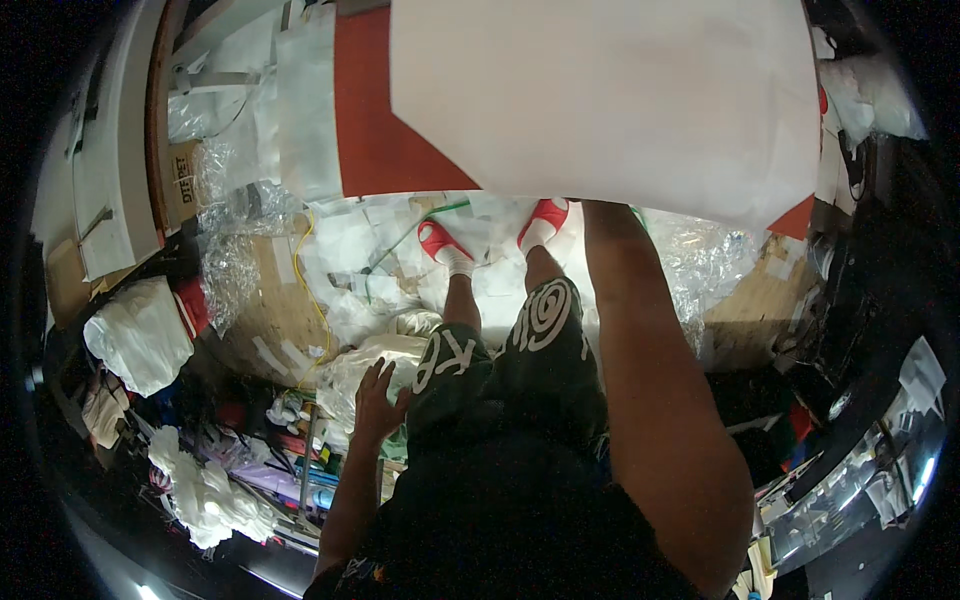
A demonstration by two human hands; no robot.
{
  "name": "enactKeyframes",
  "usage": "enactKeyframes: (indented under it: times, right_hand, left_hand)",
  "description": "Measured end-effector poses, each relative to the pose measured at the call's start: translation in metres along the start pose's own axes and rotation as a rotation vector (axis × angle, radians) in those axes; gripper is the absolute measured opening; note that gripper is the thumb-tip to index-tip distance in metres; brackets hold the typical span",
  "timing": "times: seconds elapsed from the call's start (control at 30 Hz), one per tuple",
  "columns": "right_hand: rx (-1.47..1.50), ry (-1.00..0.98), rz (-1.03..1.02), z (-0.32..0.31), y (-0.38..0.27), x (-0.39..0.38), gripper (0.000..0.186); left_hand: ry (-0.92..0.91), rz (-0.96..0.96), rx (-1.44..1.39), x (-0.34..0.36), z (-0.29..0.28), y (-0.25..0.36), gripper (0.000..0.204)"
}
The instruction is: The person prints designs onto tote bags by placing transfer sheets on the bags, operating a heat press machine to press the designs, and removing the printed bags.
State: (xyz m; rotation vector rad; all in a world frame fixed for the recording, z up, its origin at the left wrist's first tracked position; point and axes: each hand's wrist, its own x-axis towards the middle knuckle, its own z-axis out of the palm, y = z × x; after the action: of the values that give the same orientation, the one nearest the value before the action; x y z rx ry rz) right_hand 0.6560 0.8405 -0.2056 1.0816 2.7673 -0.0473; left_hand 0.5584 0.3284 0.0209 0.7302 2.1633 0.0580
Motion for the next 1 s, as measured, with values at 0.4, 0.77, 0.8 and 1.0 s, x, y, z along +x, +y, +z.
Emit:
enactKeyframes:
  times: [0.4, 0.77, 0.8, 1.0]
  right_hand:
    - [0.354, 0.065, 0.085, -0.095, 0.033, 0.013, 0.030]
    - [0.967, -0.510, -0.386, -0.314, 0.007, -0.135, 0.026]
    - [1.019, -0.574, -0.298, -0.345, 0.028, -0.141, 0.026]
    - [1.013, -0.504, -0.203, -0.442, 0.082, -0.103, 0.035]
  left_hand:
    - [0.232, 0.278, -0.204, 0.073, -0.045, 0.057, 0.045]
    - [-0.105, 0.427, -0.740, 0.100, -0.086, 0.180, 0.073]
    - [-0.382, 0.325, -0.777, 0.088, -0.126, 0.220, 0.059]
    - [-0.275, 0.415, -0.879, 0.071, -0.223, 0.281, 0.019]
